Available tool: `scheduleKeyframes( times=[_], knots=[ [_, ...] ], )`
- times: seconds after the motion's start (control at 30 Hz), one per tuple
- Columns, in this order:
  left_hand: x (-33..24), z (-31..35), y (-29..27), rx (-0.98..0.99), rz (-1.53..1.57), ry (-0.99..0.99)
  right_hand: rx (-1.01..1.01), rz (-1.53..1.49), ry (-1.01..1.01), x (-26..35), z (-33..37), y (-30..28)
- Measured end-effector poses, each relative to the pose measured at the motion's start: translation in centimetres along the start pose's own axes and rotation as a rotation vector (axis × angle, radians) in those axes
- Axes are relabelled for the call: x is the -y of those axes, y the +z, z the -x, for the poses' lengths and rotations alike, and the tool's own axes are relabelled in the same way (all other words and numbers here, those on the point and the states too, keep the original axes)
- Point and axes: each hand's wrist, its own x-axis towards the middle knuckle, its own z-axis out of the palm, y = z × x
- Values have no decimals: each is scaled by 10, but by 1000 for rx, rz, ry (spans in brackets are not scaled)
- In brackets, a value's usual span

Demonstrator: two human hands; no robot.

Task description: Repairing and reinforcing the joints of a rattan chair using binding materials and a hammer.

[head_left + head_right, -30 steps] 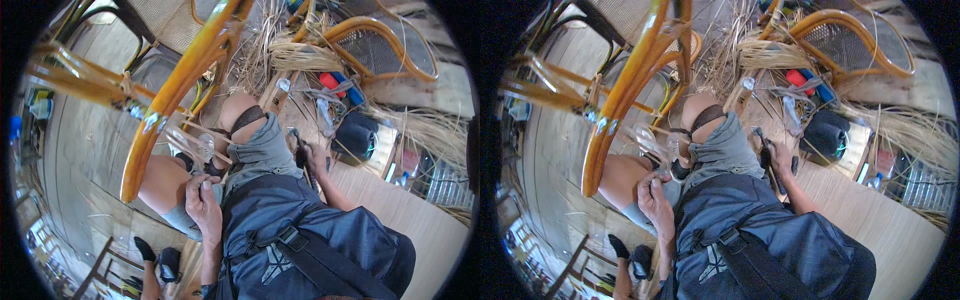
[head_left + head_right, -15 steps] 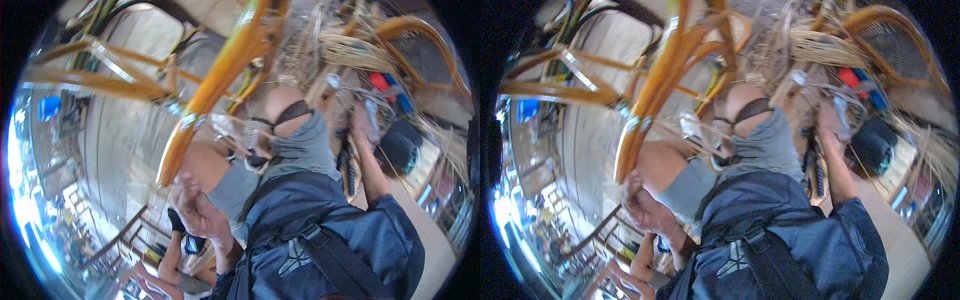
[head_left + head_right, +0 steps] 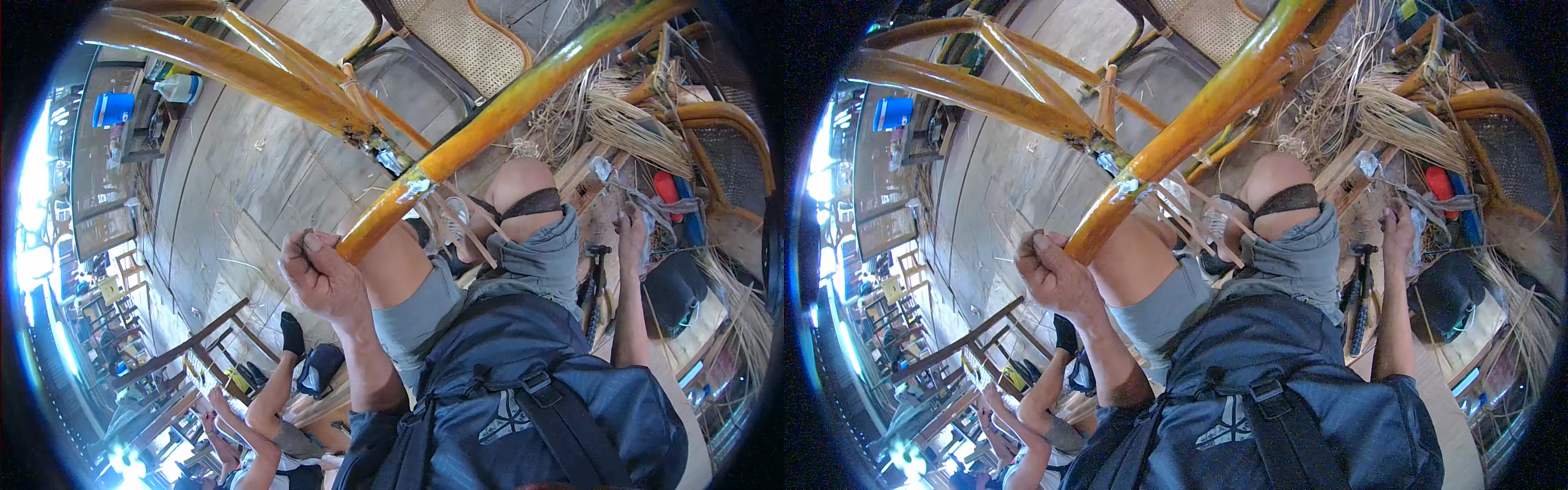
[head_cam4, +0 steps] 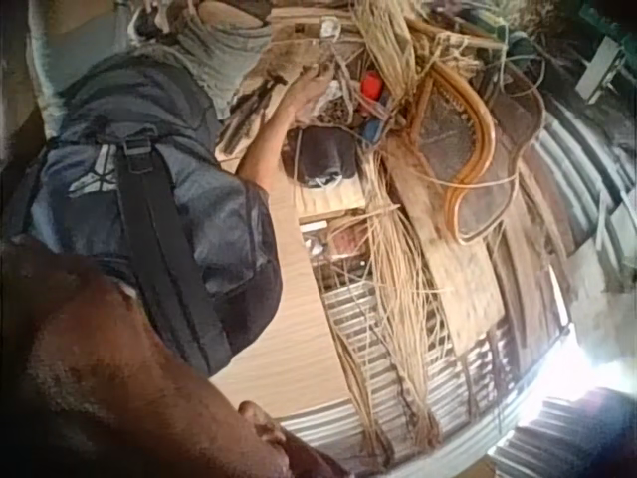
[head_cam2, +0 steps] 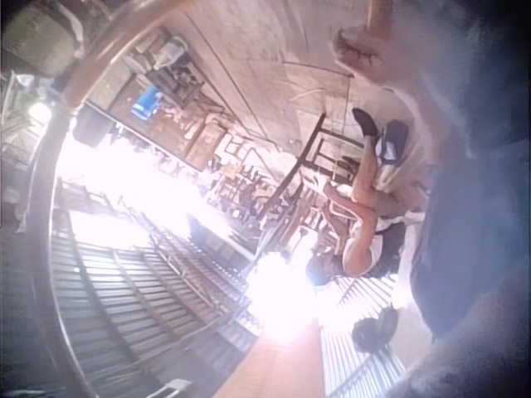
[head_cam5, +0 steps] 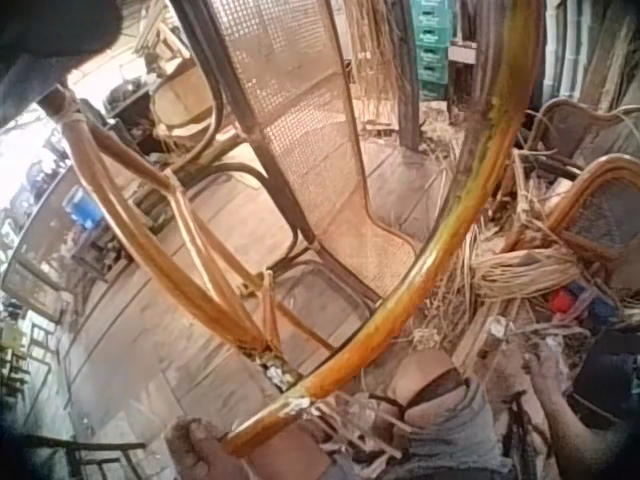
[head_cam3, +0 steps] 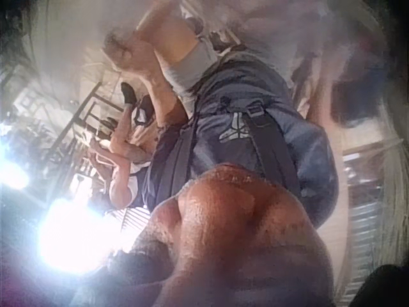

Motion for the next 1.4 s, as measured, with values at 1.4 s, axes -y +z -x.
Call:
scheduleKeyframes(
  times=[1.4],
  knots=[
    [-17,-4,20,-262,-164,17,309,965,-156,39,-82,34]
  ],
)
